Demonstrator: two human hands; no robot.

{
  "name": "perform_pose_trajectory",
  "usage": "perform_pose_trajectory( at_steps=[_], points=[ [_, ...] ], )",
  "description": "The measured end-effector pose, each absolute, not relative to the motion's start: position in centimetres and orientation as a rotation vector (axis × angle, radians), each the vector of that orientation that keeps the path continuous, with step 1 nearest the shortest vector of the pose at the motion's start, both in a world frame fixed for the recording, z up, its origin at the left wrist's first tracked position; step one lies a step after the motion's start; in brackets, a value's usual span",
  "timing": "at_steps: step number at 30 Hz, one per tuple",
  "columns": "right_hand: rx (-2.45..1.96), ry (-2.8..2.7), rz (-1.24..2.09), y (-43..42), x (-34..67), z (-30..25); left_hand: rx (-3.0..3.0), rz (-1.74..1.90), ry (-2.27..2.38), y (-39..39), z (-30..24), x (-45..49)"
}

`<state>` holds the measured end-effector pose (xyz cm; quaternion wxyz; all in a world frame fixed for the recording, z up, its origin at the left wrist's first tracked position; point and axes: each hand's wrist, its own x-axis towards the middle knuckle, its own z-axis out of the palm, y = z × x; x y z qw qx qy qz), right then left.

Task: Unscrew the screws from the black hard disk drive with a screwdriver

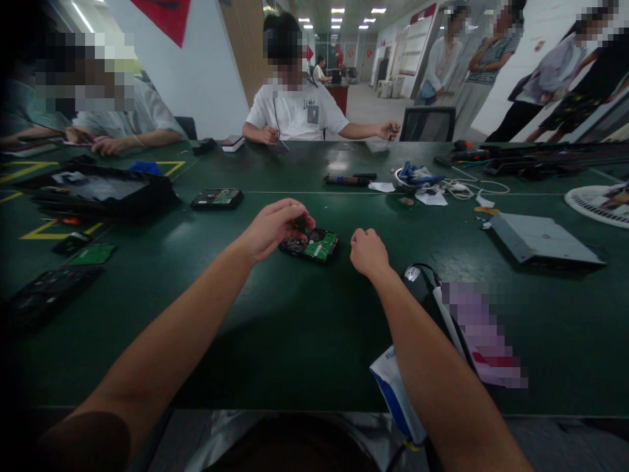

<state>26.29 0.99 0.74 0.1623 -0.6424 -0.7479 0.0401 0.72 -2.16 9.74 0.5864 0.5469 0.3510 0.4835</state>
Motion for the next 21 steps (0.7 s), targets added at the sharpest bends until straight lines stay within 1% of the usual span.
perform_pose_trajectory(
  at_steps=[4,9,12,18,21],
  points=[
    [-1.730,-2.072,0.108,0.8,25.9,1.4,1.281,1.111,0.833,-2.4,10.0,0.7],
    [-1.416,-2.257,0.188,-0.3,24.6,2.0,1.313,1.089,0.807,-2.5,10.0,0.7],
    [-1.302,-2.342,0.196,-0.6,24.1,2.0,1.314,1.080,0.799,-2.4,9.9,0.7],
    [-1.305,-2.394,0.221,-0.4,24.3,1.6,1.438,1.135,0.903,-2.3,10.2,0.4],
    [-1.316,-2.388,0.236,-0.5,24.2,1.6,1.492,1.079,0.932,-2.5,10.5,0.3]
  ],
)
